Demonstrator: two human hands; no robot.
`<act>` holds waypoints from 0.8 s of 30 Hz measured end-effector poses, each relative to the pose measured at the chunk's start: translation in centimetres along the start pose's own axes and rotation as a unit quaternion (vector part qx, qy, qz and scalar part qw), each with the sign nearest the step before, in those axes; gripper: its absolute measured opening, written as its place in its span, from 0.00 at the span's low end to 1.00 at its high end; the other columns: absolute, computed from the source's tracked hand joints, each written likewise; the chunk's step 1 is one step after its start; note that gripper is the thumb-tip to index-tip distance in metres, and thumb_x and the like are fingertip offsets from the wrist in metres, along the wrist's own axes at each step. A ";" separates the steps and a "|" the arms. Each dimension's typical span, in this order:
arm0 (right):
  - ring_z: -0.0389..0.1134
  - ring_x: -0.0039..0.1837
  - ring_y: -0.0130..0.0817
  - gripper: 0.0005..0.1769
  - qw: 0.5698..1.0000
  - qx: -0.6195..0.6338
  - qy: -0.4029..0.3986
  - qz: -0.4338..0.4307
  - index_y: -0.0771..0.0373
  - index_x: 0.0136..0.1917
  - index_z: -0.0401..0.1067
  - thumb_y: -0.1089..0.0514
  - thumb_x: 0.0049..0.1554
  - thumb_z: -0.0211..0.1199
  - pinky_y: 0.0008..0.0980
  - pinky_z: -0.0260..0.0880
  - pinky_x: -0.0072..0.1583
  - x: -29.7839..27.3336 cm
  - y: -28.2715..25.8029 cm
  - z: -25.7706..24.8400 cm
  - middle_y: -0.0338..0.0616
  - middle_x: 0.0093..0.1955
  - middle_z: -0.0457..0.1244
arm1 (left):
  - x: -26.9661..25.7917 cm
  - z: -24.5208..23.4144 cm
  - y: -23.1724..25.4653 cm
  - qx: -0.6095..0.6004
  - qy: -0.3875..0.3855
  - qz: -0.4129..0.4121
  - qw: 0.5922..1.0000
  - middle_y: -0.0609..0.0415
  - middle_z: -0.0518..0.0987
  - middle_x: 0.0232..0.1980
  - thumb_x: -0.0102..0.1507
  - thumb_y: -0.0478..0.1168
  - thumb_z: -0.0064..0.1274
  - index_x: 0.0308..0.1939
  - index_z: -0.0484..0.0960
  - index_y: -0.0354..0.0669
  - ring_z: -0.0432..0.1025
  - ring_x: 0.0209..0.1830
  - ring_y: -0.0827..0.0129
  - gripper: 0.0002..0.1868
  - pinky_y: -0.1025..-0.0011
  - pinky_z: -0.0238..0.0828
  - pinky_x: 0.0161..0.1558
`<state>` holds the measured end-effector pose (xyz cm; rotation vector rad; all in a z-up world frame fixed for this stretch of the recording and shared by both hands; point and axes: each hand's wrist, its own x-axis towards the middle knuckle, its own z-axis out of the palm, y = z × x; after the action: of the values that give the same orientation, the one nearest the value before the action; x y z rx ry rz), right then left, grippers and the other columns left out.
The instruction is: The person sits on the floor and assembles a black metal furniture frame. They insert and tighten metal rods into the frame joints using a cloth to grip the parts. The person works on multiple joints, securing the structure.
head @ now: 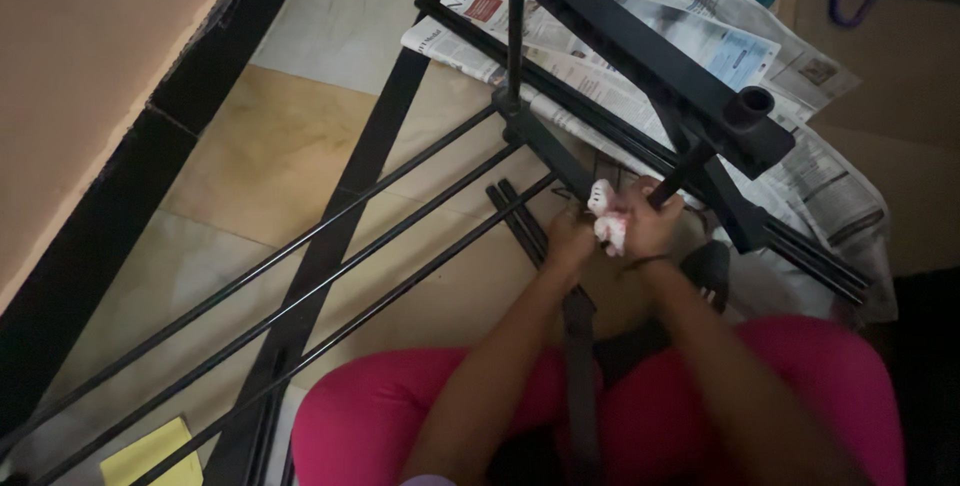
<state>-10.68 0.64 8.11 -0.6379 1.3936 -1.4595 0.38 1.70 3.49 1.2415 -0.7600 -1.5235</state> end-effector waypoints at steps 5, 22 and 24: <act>0.67 0.33 0.36 0.06 0.918 -0.139 -0.279 -0.245 0.60 0.37 0.70 0.64 0.56 0.62 0.39 0.63 0.34 3.4 -1.0 -2.6 0.47 0.34 0.65 | 0.9 -0.3 -0.6 0.012 0.004 0.006 1.000 0.49 0.83 0.43 0.62 0.33 0.48 0.50 0.83 0.36 0.76 0.39 0.66 0.15 0.67 0.72 0.40; 0.67 0.61 0.33 0.47 0.923 -0.197 -0.292 -0.155 0.61 0.77 0.50 0.75 0.47 0.60 0.31 0.72 0.56 -3.5 -5.3 -5.3 0.43 0.65 0.61 | -3.8 0.2 8.3 -0.082 -0.027 -0.165 0.982 0.48 0.77 0.54 0.65 0.65 0.43 0.69 0.67 0.49 0.75 0.45 0.61 0.36 0.66 0.73 0.37; 0.66 0.60 0.33 0.55 0.920 -0.209 -0.308 -0.121 0.59 0.80 0.44 0.77 0.43 0.60 0.31 0.68 0.54 -3.6 -6.2 -4.7 0.43 0.63 0.62 | -5.8 0.8 10.3 -0.022 -0.040 -0.234 0.971 0.47 0.73 0.55 0.63 0.63 0.46 0.73 0.55 0.61 0.75 0.45 0.55 0.38 0.61 0.76 0.40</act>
<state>-15.25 5.03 13.90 -1.4480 1.1385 -0.9948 2.63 3.79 14.96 1.3978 -0.4972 -1.9685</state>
